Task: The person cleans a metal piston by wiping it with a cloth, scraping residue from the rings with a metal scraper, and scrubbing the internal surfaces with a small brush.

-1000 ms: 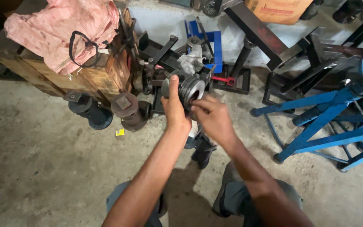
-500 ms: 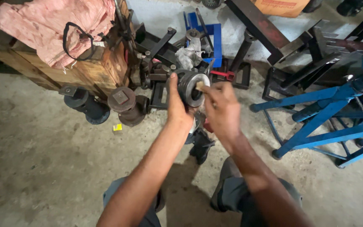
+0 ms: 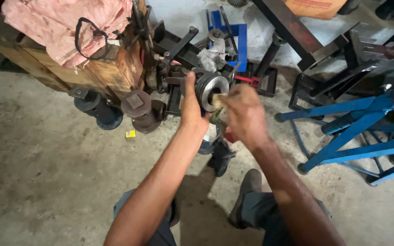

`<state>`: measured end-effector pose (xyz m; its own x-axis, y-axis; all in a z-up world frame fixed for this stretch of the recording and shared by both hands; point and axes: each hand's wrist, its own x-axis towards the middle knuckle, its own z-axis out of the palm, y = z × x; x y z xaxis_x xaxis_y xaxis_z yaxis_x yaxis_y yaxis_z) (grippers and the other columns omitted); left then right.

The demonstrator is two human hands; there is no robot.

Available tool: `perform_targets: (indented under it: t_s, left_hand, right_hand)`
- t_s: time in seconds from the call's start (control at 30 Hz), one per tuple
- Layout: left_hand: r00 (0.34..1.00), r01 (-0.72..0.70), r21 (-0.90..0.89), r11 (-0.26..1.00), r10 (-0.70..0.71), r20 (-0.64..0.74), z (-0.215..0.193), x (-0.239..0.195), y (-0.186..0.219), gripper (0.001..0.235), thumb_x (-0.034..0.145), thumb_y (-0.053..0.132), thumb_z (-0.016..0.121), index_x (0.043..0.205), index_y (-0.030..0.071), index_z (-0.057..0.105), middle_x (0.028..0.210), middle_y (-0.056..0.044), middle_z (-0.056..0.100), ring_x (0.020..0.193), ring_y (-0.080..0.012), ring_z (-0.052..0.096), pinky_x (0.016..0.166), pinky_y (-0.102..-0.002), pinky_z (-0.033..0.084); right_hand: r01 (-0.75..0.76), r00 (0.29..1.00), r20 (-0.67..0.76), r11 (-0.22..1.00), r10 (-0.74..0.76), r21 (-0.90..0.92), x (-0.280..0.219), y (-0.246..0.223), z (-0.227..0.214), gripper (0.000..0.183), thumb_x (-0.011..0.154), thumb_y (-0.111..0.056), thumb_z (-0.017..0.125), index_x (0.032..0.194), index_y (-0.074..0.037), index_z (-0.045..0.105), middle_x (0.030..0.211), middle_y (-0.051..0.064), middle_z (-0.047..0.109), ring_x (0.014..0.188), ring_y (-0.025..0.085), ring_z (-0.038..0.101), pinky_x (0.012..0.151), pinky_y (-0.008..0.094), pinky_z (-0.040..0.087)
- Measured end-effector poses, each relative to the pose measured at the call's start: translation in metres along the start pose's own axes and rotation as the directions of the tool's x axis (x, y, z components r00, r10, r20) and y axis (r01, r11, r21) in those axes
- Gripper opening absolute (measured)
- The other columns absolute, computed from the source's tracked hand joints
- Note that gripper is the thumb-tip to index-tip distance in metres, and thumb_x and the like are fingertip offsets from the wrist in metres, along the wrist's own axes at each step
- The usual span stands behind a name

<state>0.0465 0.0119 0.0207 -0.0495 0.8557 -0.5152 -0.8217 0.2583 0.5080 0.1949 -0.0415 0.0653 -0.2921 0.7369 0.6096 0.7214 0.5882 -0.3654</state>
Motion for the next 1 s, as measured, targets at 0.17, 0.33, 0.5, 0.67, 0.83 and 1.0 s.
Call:
perform_targets:
  t_s: [0.17, 0.33, 0.5, 0.67, 0.83, 1.0]
  left_hand:
    - [0.998, 0.045, -0.035, 0.998, -0.043, 0.048, 0.006, -0.002, 0.005, 0.066, 0.077, 0.064, 0.071, 0.125, 0.018, 0.064, 0.115, -0.002, 0.073, 0.104, -0.0212, 0.071, 0.085, -0.046, 0.059]
    - [0.994, 0.085, 0.057, 0.995, -0.089, 0.071, 0.003, 0.007, -0.009, 0.065, 0.078, 0.069, 0.067, 0.121, 0.02, 0.069, 0.117, -0.001, 0.075, 0.103, -0.0189, 0.07, 0.078, -0.042, 0.056]
    - [0.993, -0.107, -0.031, 0.994, 0.106, -0.055, 0.012, 0.031, -0.022, 0.063, 0.083, 0.057, 0.075, 0.119, 0.005, 0.071, 0.112, -0.009, 0.074, 0.092, -0.0215, 0.072, 0.078, -0.04, 0.058]
    - [0.966, -0.257, -0.111, 0.96, 0.259, 0.002, 0.014, 0.059, -0.033, 0.054, 0.085, 0.045, 0.074, 0.12, 0.005, 0.066, 0.11, -0.006, 0.071, 0.092, -0.0198, 0.069, 0.079, -0.037, 0.057]
    - [0.919, -0.391, -0.04, 0.919, 0.392, 0.033, 0.002, 0.074, -0.032, 0.061, 0.089, 0.044, 0.073, 0.129, 0.002, 0.054, 0.116, -0.01, 0.064, 0.097, -0.0185, 0.065, 0.08, -0.034, 0.057]
    - [0.915, -0.373, 0.11, 0.921, 0.385, -0.121, -0.009, 0.053, -0.038, 0.066, 0.085, 0.043, 0.074, 0.134, 0.01, 0.044, 0.125, -0.003, 0.061, 0.108, -0.0136, 0.063, 0.093, -0.03, 0.052]
  right_hand:
    - [-0.233, 0.944, -0.208, 0.964, 0.255, 0.125, 0.004, -0.001, -0.015, 0.032, 0.095, 0.008, 0.065, 0.121, -0.008, 0.075, 0.108, 0.014, 0.061, 0.094, 0.026, 0.064, 0.078, 0.036, 0.052]
    - [-0.13, 0.978, -0.141, 0.98, 0.152, 0.153, -0.009, -0.014, 0.006, 0.033, 0.091, 0.005, 0.068, 0.119, -0.012, 0.074, 0.105, 0.013, 0.06, 0.084, 0.025, 0.064, 0.071, 0.036, 0.054]
    - [-0.14, 0.975, -0.171, 0.99, 0.142, 0.027, -0.006, -0.007, 0.032, 0.045, 0.089, 0.002, 0.065, 0.131, -0.015, 0.073, 0.099, 0.016, 0.058, 0.089, 0.034, 0.064, 0.077, 0.044, 0.053]
    - [-0.31, 0.942, -0.109, 0.948, 0.317, 0.078, -0.002, 0.008, 0.063, 0.045, 0.087, 0.0, 0.064, 0.13, -0.009, 0.07, 0.103, 0.02, 0.06, 0.089, 0.039, 0.065, 0.075, 0.047, 0.053]
    - [-0.363, 0.928, -0.027, 0.918, 0.372, 0.162, 0.002, 0.039, 0.092, 0.031, 0.088, -0.003, 0.064, 0.119, -0.005, 0.071, 0.101, 0.018, 0.064, 0.089, 0.039, 0.067, 0.075, 0.045, 0.054]
    - [-0.381, 0.923, 0.17, 0.768, 0.344, 0.515, -0.017, 0.07, 0.097, 0.023, 0.087, -0.001, 0.06, 0.106, -0.001, 0.074, 0.09, 0.009, 0.07, 0.081, 0.022, 0.071, 0.07, 0.036, 0.054]
